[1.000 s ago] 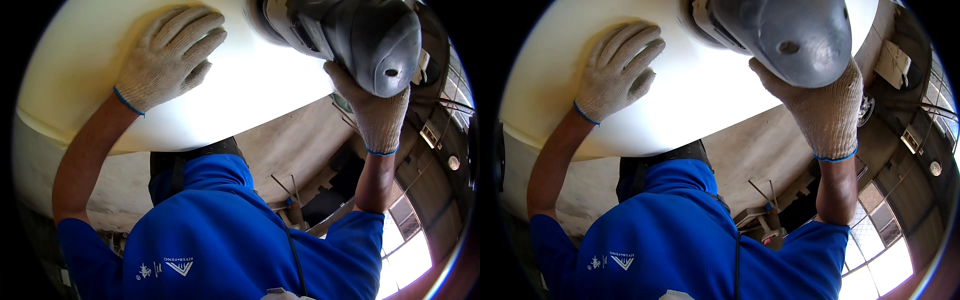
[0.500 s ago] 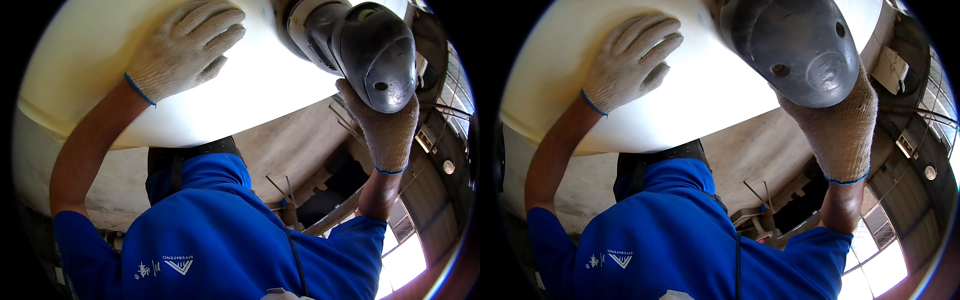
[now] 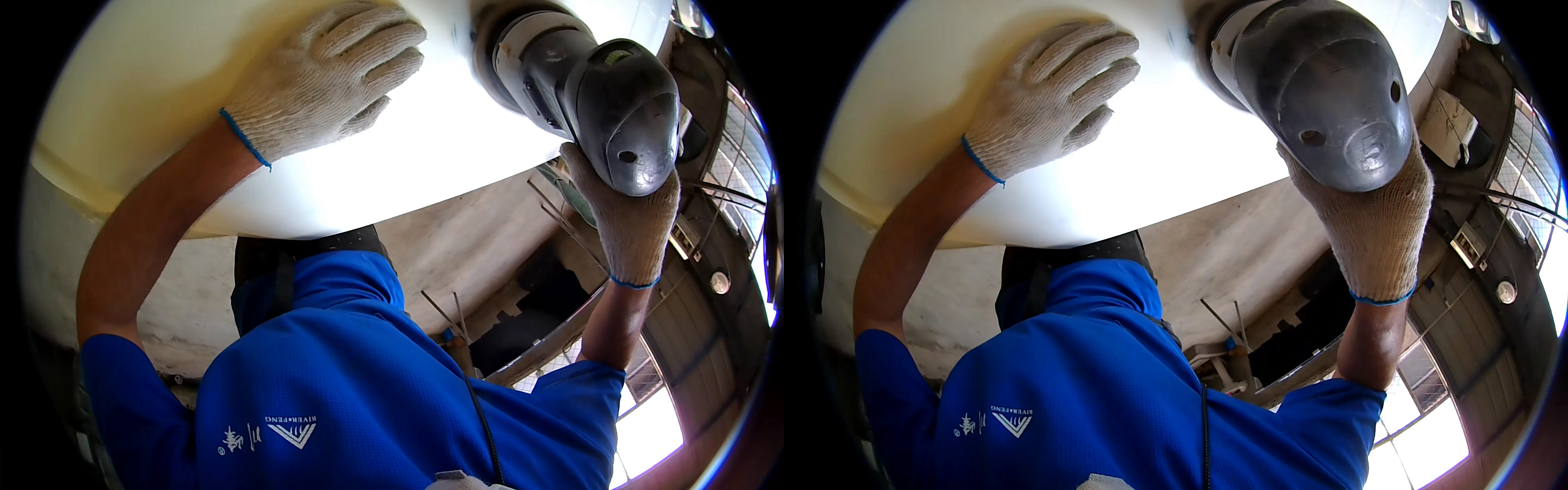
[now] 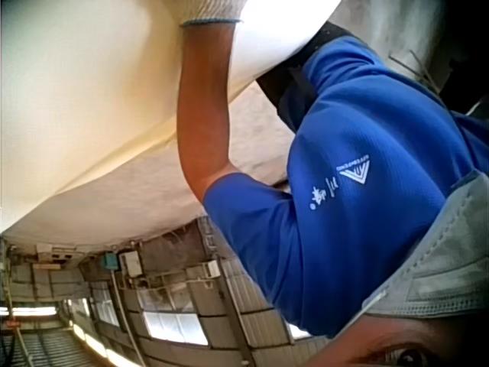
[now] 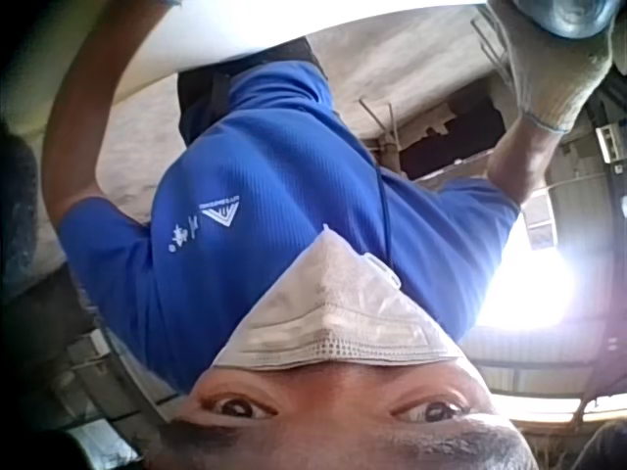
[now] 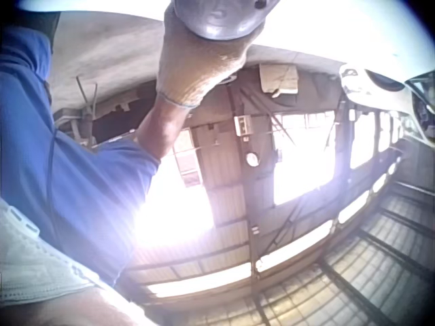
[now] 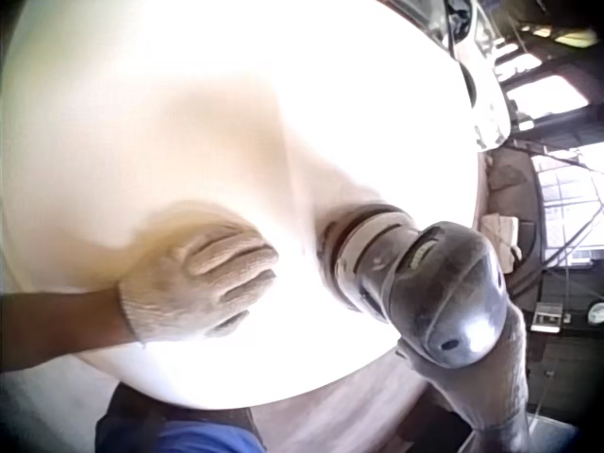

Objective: The person uses a handheld orbital polisher to smooth the surface of a white car hood. They move the tool in circular motions across the hood, occasionally pausing to wipe the surface with a cloth.

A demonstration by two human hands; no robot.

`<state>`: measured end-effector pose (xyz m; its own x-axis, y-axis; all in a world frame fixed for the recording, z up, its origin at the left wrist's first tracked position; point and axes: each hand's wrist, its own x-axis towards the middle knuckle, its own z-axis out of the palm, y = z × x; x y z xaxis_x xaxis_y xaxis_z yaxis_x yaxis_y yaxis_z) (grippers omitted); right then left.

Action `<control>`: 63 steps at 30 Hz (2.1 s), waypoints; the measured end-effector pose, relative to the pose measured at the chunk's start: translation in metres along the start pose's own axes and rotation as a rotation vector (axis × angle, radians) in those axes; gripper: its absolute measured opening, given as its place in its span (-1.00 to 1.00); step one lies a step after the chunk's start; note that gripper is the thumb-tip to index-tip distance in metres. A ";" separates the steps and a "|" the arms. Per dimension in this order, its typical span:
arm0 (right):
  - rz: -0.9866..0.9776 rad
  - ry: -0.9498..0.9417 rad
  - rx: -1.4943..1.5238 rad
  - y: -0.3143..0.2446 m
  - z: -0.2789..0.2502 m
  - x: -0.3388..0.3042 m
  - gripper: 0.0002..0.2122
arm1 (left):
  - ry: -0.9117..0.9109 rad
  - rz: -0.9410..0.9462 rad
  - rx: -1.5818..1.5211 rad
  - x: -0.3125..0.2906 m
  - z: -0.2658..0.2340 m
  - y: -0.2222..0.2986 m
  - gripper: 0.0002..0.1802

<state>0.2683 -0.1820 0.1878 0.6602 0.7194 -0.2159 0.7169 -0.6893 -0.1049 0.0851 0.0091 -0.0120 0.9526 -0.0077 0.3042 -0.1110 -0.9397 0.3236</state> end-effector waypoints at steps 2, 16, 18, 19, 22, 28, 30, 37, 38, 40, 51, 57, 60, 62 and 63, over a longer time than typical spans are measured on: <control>0.024 -0.019 0.007 0.000 -0.001 -0.003 -0.32 | 0.001 -0.002 -0.002 -0.001 0.002 0.000 -0.45; -0.052 0.012 0.026 0.003 0.002 -0.003 -0.36 | -0.038 0.004 0.019 0.003 -0.001 0.000 -0.46; -0.052 0.009 0.058 0.004 0.002 -0.003 -0.37 | -0.010 0.006 0.019 0.003 -0.001 0.000 -0.45; -0.051 0.001 0.058 0.006 0.003 -0.002 -0.38 | 0.005 0.007 0.019 0.002 -0.001 0.000 -0.45; 0.004 -0.034 0.044 0.007 0.000 -0.001 -0.34 | -0.001 0.011 0.045 0.003 -0.001 0.000 -0.45; -0.048 -0.005 0.063 0.006 0.006 -0.006 -0.39 | 0.009 0.012 0.029 -0.001 0.002 -0.001 -0.44; -0.066 -0.011 0.045 0.007 0.006 -0.005 -0.38 | 0.007 0.007 0.035 0.000 0.001 0.000 -0.44; -0.084 -0.006 -0.003 0.012 0.006 -0.008 -0.33 | 0.022 0.001 0.048 -0.004 0.007 -0.001 -0.44; -0.092 -0.007 -0.016 0.014 0.007 -0.008 -0.33 | 0.011 -0.001 0.055 -0.004 0.007 0.000 -0.44; -0.103 0.015 0.020 0.011 0.007 -0.009 -0.34 | -0.011 -0.005 0.070 -0.003 0.005 0.000 -0.43; -0.107 0.057 0.058 0.013 0.007 -0.010 -0.39 | -0.032 -0.023 0.103 -0.005 0.003 0.001 -0.44; -0.118 0.019 0.039 0.011 0.006 -0.010 -0.39 | -0.028 -0.018 0.081 -0.003 0.002 0.000 -0.46; -0.143 0.023 0.010 0.013 0.006 -0.009 -0.39 | -0.023 -0.020 0.079 -0.003 0.003 0.000 -0.46; -0.138 0.029 0.008 0.016 0.006 -0.010 -0.40 | -0.024 -0.014 0.093 -0.001 0.002 -0.002 -0.45; -0.138 0.031 0.006 0.016 0.005 -0.010 -0.40 | -0.027 -0.012 0.102 0.000 0.000 -0.001 -0.45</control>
<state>0.2723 -0.2010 0.1835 0.5621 0.8097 -0.1686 0.8001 -0.5840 -0.1371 0.0850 0.0104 -0.0125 0.9609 -0.0045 0.2767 -0.0719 -0.9696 0.2338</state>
